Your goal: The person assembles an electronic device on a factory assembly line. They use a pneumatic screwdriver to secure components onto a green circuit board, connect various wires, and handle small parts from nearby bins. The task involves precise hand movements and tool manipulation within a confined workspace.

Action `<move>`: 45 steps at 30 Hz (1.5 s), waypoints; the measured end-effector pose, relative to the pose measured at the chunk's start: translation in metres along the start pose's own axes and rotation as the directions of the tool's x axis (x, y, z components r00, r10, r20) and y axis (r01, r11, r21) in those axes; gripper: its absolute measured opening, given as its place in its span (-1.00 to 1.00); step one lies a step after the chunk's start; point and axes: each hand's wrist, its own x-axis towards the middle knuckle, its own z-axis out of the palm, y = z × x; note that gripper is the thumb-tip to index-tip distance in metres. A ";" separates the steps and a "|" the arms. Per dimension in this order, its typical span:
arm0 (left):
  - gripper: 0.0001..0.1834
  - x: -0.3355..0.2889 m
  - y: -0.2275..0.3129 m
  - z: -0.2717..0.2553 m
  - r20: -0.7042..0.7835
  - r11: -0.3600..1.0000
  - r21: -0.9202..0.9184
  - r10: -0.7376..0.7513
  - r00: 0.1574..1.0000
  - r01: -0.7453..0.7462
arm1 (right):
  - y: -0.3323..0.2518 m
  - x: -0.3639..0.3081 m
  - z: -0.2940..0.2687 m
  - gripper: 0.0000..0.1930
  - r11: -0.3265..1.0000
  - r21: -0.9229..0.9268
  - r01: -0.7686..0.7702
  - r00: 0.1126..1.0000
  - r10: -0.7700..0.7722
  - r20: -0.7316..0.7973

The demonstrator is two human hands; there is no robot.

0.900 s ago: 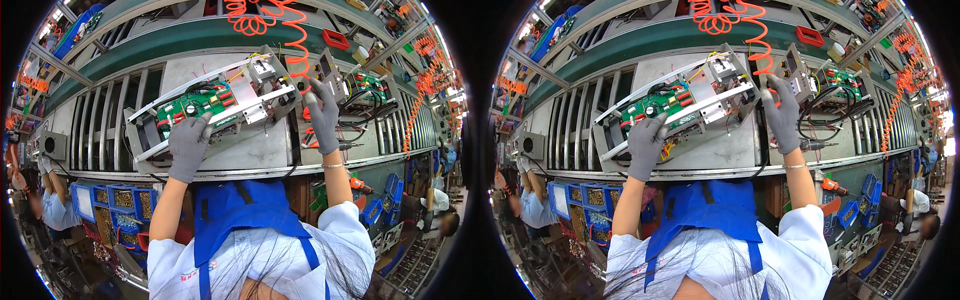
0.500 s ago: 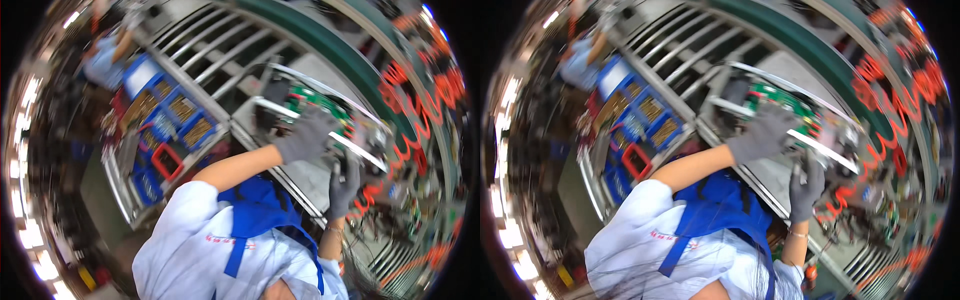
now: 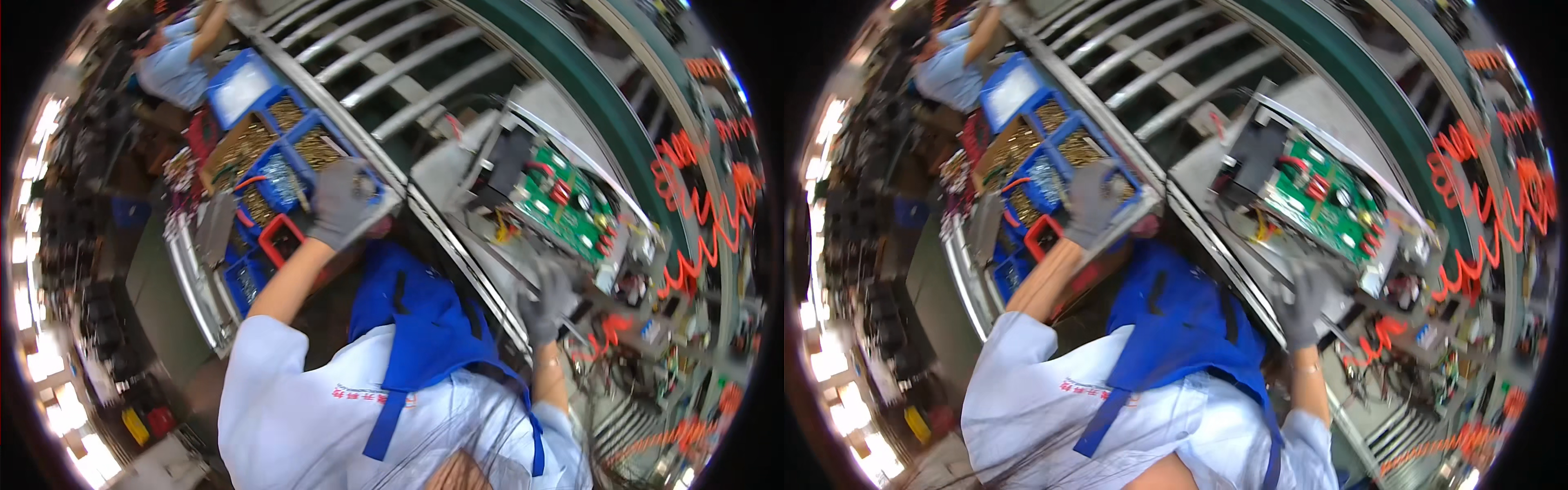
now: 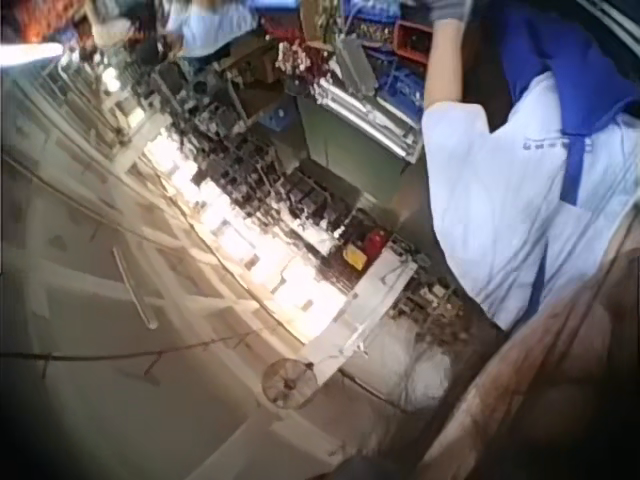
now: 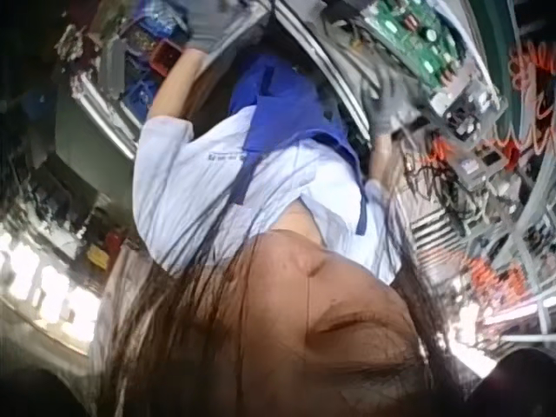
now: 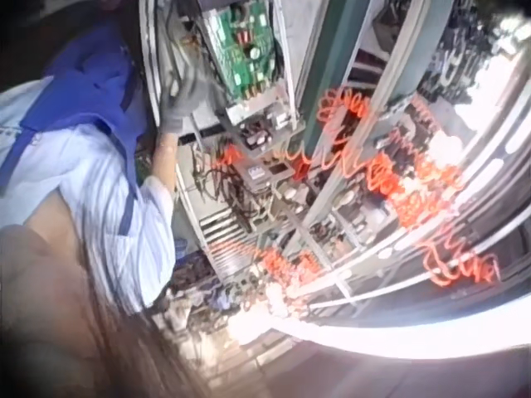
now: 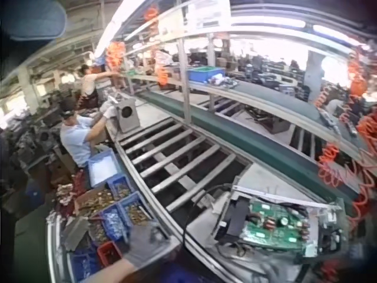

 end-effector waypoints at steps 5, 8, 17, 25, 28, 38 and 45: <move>-0.66 0.026 -0.097 0.021 0.395 0.723 0.686 -0.279 0.875 -0.079 | 0.048 -0.090 0.098 -0.37 0.956 -0.135 -0.262 0.894 0.293 0.340; -0.73 0.034 -0.137 0.032 0.481 0.644 0.758 -0.446 0.755 -0.102 | 0.055 -0.113 0.120 -0.51 0.929 -0.145 -0.341 0.876 0.370 0.311; -0.86 0.037 -0.219 0.036 0.628 0.882 0.462 -0.251 0.736 -0.093 | 0.033 -0.098 0.065 -0.82 0.832 0.169 -0.528 0.816 0.442 0.373; -0.81 0.046 -0.209 0.013 0.447 0.914 0.337 -0.366 0.816 0.225 | -0.037 -0.013 -0.075 -0.68 0.794 0.306 -0.526 0.812 0.361 0.459; -0.78 0.046 -0.201 0.001 0.459 0.684 -0.247 -0.541 0.705 0.686 | -0.028 0.006 -0.106 -0.67 0.900 0.270 -0.342 0.898 0.227 0.378; -0.75 0.004 -0.175 -0.017 0.634 -0.783 -0.593 -0.308 0.710 0.190 | 0.014 0.082 -0.110 -0.67 0.989 0.070 -0.134 0.942 0.105 0.319; -0.70 0.052 -0.074 -0.004 0.693 -0.719 -0.578 -0.184 0.697 0.384 | 0.050 0.098 -0.100 -0.72 0.996 -0.082 -0.029 0.976 0.046 0.212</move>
